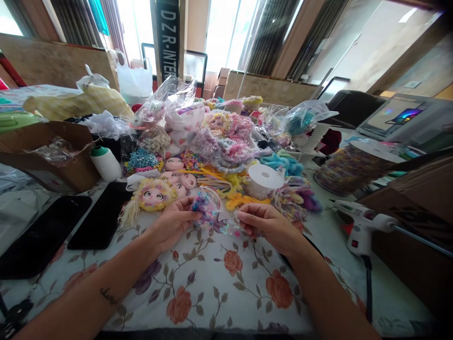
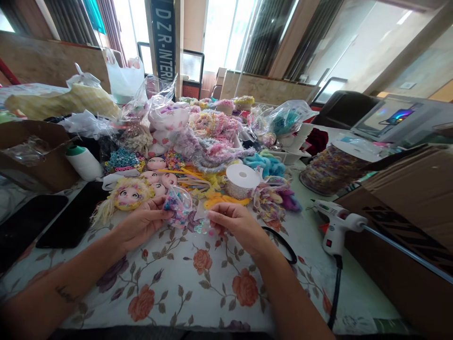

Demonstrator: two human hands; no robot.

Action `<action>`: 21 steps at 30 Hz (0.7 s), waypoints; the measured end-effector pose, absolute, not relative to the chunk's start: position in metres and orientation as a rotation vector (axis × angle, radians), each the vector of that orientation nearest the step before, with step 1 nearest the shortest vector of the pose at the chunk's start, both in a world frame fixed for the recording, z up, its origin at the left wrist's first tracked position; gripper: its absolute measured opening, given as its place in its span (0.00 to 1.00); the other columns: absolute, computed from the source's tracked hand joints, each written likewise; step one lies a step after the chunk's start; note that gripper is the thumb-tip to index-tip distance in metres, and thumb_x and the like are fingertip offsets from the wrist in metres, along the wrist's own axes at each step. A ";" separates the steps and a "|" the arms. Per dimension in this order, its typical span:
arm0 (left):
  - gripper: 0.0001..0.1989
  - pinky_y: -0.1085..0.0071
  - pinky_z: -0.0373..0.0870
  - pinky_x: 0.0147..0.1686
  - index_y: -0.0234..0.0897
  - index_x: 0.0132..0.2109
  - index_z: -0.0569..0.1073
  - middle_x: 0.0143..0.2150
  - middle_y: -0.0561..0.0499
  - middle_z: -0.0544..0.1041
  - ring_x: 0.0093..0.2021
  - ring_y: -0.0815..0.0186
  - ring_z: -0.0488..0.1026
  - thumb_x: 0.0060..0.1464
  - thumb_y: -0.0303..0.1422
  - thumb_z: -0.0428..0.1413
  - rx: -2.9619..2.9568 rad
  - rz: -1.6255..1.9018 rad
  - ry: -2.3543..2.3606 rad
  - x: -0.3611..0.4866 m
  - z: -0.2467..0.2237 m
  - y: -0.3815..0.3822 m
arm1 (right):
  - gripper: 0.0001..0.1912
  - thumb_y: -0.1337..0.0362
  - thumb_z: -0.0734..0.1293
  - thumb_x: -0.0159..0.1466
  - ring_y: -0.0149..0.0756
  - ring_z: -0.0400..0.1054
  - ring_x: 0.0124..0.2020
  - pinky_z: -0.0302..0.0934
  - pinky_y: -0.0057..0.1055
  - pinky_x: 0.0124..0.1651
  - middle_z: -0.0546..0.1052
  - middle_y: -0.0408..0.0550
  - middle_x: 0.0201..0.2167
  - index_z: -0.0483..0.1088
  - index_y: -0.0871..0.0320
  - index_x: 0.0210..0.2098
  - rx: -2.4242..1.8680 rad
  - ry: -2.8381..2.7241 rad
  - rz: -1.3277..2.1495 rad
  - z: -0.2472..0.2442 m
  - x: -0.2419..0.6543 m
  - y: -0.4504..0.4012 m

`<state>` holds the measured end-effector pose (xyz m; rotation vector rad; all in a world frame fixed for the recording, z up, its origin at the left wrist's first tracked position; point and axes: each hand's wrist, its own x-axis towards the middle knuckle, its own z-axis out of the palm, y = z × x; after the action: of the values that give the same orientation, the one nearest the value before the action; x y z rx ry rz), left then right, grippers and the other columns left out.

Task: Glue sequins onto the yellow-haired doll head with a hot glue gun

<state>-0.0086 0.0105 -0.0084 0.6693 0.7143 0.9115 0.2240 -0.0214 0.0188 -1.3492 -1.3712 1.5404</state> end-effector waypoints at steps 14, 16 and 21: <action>0.13 0.78 0.73 0.37 0.32 0.38 0.75 0.33 0.49 0.78 0.32 0.71 0.75 0.45 0.16 0.58 0.676 0.901 0.694 -0.009 -0.011 0.011 | 0.17 0.50 0.68 0.56 0.27 0.60 0.16 0.54 0.25 0.18 0.68 0.39 0.16 0.65 0.58 0.23 -1.680 -1.574 1.332 0.011 0.241 -0.019; 0.13 0.77 0.73 0.37 0.32 0.38 0.75 0.34 0.49 0.78 0.32 0.71 0.75 0.45 0.16 0.59 0.682 0.898 0.690 -0.009 -0.012 0.011 | 0.18 0.50 0.69 0.55 0.28 0.62 0.17 0.56 0.25 0.19 0.69 0.40 0.17 0.67 0.58 0.24 -1.597 -1.516 1.352 0.017 0.240 -0.021; 0.13 0.76 0.73 0.36 0.32 0.38 0.75 0.34 0.49 0.77 0.33 0.69 0.75 0.43 0.18 0.62 0.708 0.871 0.700 -0.008 -0.012 0.010 | 0.17 0.51 0.68 0.57 0.25 0.57 0.15 0.51 0.23 0.16 0.68 0.40 0.16 0.68 0.59 0.27 -1.488 -1.568 1.324 0.042 0.227 -0.022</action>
<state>-0.0081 0.0101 -0.0124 0.7075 0.6998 0.8713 0.2270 -0.0216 0.0423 -1.4883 -1.5675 1.3244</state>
